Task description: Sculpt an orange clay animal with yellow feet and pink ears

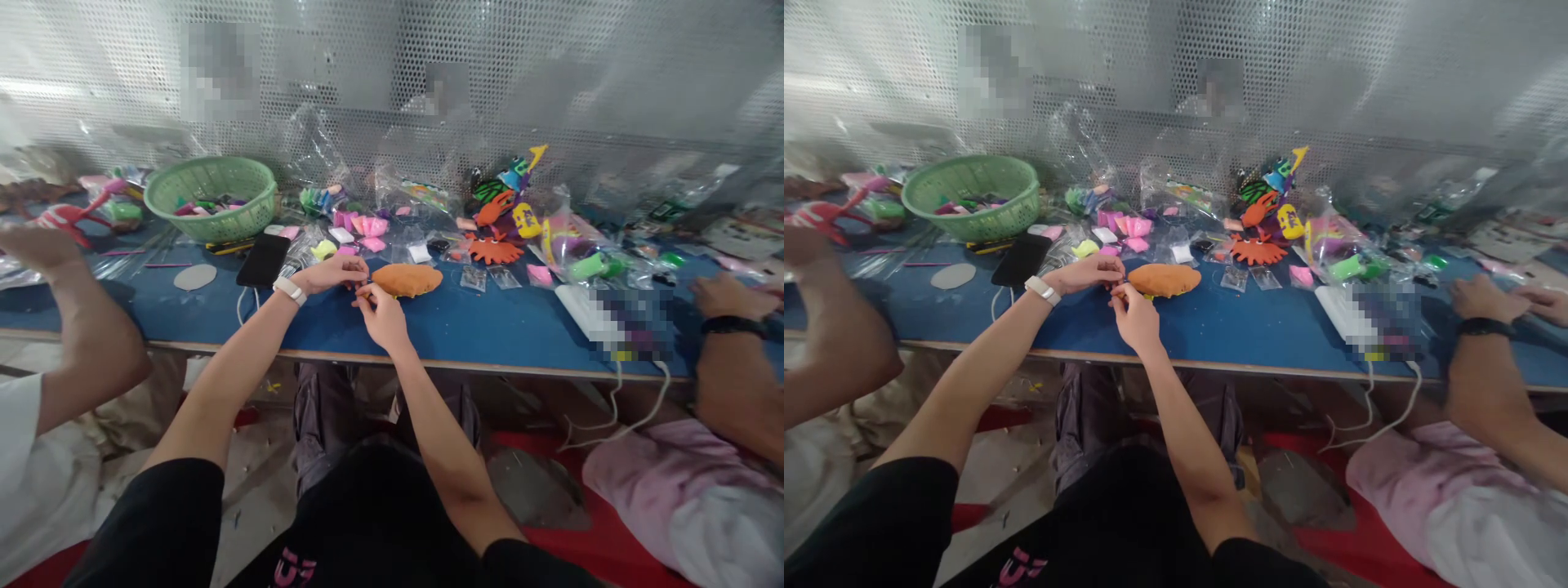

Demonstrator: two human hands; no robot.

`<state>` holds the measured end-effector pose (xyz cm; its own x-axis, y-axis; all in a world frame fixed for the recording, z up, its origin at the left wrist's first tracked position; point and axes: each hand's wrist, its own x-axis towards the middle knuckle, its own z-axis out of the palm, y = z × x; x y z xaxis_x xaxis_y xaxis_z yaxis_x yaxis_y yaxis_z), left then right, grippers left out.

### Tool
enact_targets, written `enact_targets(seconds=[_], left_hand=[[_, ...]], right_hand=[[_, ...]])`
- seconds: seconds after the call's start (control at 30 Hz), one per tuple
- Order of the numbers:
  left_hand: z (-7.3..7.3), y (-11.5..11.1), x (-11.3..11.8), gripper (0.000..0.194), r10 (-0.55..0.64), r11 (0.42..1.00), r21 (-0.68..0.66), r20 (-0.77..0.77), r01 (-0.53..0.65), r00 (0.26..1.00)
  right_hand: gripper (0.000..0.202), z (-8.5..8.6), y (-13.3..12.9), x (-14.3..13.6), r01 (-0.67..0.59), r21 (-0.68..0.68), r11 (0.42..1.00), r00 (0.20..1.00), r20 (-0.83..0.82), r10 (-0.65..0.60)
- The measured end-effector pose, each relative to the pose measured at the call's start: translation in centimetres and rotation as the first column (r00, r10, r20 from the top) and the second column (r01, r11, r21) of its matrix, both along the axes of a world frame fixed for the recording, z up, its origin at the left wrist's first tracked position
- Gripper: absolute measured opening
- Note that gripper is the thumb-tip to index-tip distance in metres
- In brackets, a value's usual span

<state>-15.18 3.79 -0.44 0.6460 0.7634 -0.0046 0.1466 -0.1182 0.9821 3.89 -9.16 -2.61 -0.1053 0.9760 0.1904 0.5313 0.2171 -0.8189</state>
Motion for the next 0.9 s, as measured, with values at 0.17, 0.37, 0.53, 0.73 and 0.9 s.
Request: enact_targets(seconds=[0.17,0.37,0.53,0.73,0.9], left_hand=[[0.17,0.03,0.0,0.036,-0.018,1.0,0.013,-0.041,0.018,0.999],[0.29,0.29,-0.36,0.037,-0.018,0.998,0.057,-0.067,0.022,0.998],[0.33,0.22,-0.22,0.033,0.015,0.997,0.072,-0.048,-0.012,0.999],[0.41,0.06,-0.05,0.025,0.03,1.0,0.009,-0.032,-0.03,0.999],[0.73,-0.03,-0.22,0.017,0.037,0.998,0.056,-0.072,-0.033,0.997]], right_hand=[[0.011,-0.58,0.46,-0.34,0.013,0.026,1.0,0.999,-0.05,-0.012],[0.03,-0.52,0.22,-0.14,-0.021,0.007,1.0,0.999,0.031,0.021],[0.05,0.05,-0.06,-0.21,-0.019,-0.003,1.0,0.985,0.173,0.02],[0.048,-0.36,0.32,0.05,-0.057,-0.005,0.998,0.996,0.067,0.057],[0.056,-0.91,0.5,0.04,-0.029,-0.021,0.999,0.998,0.05,0.03]])
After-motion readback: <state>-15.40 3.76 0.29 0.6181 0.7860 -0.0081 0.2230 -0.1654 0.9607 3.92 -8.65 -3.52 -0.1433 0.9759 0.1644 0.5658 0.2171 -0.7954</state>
